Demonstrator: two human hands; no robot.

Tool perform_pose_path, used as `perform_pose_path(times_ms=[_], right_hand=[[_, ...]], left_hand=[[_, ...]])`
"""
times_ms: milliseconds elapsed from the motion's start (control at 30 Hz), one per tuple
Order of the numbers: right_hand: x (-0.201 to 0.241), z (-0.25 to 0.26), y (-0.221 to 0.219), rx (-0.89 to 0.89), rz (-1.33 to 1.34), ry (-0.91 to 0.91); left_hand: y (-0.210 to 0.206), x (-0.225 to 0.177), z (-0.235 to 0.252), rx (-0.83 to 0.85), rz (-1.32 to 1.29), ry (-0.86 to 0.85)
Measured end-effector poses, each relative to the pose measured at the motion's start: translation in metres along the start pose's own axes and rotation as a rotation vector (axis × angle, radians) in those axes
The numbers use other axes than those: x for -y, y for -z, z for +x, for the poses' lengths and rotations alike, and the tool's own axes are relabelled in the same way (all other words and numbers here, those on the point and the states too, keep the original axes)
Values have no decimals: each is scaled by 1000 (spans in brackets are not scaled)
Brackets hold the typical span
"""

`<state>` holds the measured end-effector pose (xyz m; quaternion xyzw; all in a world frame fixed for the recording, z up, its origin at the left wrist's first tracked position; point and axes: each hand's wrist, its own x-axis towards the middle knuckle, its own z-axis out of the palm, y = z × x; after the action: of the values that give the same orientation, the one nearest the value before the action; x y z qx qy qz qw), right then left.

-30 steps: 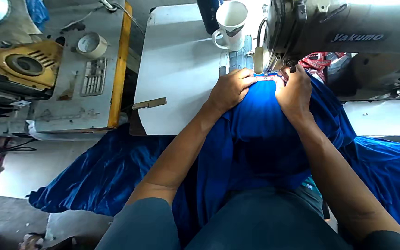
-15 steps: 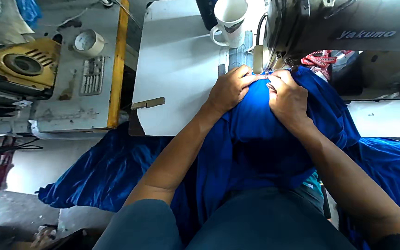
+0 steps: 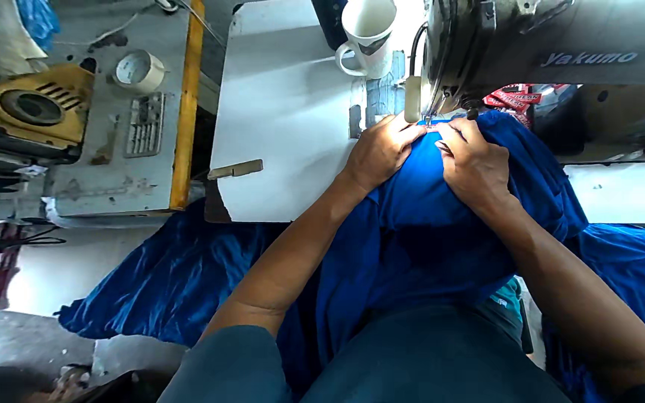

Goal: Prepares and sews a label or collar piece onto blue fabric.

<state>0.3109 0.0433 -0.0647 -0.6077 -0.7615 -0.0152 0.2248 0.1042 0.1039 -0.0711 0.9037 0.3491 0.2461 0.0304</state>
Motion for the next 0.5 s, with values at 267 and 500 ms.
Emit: perform_pose_path(times_ms=[267, 500], right_hand=[[-8, -1, 6, 60, -1, 48], [-13, 0, 8, 68, -16, 49]], left_hand=[[0, -4, 1, -18, 22, -6], [-4, -7, 3, -7, 30, 12]])
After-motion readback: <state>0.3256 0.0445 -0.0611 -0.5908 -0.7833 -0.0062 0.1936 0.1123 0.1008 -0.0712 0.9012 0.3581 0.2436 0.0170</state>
